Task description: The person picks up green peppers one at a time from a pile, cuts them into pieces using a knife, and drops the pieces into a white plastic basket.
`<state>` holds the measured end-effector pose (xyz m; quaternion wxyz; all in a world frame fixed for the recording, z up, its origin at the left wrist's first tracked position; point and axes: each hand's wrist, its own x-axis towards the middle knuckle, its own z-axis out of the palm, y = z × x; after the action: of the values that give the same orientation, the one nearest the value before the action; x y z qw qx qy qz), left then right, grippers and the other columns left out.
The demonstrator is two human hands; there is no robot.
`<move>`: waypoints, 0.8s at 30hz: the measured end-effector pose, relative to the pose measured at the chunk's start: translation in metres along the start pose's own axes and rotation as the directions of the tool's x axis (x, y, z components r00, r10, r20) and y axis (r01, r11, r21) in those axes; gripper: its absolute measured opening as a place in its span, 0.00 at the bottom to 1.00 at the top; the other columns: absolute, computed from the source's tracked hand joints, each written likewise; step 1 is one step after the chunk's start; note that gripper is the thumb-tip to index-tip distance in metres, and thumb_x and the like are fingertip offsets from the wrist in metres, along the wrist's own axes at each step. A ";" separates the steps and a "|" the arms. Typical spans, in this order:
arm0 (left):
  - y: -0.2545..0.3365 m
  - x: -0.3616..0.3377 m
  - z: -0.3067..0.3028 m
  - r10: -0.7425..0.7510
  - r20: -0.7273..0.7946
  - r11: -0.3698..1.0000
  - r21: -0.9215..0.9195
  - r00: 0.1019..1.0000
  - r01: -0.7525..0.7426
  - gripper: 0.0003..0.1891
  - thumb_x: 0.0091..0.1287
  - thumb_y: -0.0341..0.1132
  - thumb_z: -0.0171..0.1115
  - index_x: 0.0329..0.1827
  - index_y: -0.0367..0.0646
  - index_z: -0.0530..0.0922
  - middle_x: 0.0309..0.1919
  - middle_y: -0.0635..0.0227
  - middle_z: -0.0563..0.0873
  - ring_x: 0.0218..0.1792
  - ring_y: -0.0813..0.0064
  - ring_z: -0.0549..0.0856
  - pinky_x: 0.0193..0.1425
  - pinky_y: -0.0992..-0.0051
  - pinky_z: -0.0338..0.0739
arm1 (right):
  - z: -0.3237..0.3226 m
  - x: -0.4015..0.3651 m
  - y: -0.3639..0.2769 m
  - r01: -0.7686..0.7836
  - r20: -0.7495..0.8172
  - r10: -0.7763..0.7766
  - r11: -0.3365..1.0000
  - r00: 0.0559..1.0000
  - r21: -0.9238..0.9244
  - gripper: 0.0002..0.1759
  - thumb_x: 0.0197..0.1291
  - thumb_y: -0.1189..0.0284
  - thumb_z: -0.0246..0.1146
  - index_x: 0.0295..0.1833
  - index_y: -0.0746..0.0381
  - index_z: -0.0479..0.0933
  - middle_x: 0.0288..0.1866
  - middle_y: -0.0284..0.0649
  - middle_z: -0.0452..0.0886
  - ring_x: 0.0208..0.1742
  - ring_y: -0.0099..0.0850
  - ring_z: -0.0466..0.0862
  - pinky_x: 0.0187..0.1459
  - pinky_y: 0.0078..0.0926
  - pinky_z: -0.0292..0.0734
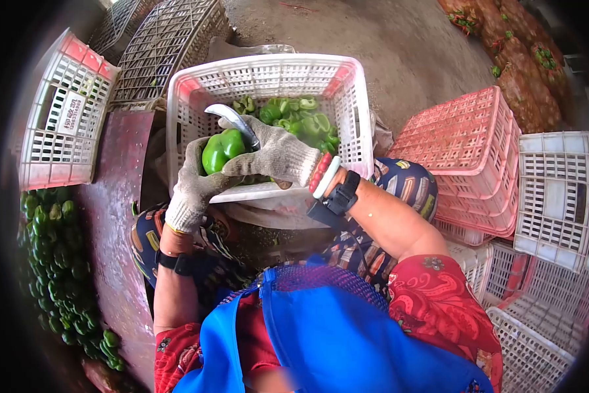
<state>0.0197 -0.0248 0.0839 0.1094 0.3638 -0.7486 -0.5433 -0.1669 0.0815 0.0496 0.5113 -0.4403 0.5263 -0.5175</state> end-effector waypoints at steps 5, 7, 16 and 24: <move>-0.017 0.012 0.004 0.080 0.061 0.850 -0.526 0.995 -0.036 0.34 0.60 0.35 0.78 0.69 0.41 0.73 0.57 0.62 0.84 0.57 0.68 0.85 0.63 0.66 0.81 | 0.003 0.004 -0.007 -0.145 0.001 0.146 0.979 0.989 0.146 0.43 0.58 0.61 0.78 0.77 0.59 0.67 0.60 0.38 0.80 0.50 0.27 0.83 0.49 0.26 0.83; -0.016 0.013 0.000 0.082 0.145 0.787 -0.616 0.986 0.025 0.35 0.60 0.33 0.74 0.72 0.43 0.71 0.58 0.63 0.83 0.59 0.67 0.84 0.66 0.67 0.80 | 0.002 0.002 -0.021 -0.262 0.028 0.264 0.930 0.964 0.259 0.39 0.59 0.63 0.72 0.74 0.58 0.69 0.48 0.35 0.82 0.30 0.21 0.82 0.21 0.18 0.78; -0.020 0.010 -0.022 0.161 0.175 0.336 -0.935 0.971 0.113 0.41 0.62 0.48 0.66 0.78 0.38 0.67 0.67 0.50 0.78 0.66 0.53 0.81 0.71 0.52 0.79 | 0.010 0.008 -0.015 0.026 -0.124 0.112 0.630 0.986 0.776 0.34 0.70 0.48 0.65 0.65 0.67 0.74 0.42 0.47 0.84 0.25 0.24 0.80 0.27 0.21 0.78; -0.028 0.019 -0.052 0.119 0.055 0.020 -0.998 0.991 0.053 0.42 0.75 0.71 0.51 0.72 0.40 0.75 0.66 0.50 0.81 0.66 0.46 0.81 0.76 0.39 0.71 | -0.022 0.044 -0.023 -0.336 -0.208 0.334 0.942 0.919 0.026 0.43 0.66 0.38 0.68 0.69 0.63 0.73 0.34 0.43 0.84 0.21 0.24 0.79 0.18 0.22 0.73</move>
<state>0.0476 -0.0792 0.0743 0.2988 0.1317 -0.1679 -0.9302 -0.1943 0.0385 0.0673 0.5317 -0.2894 0.6472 -0.4633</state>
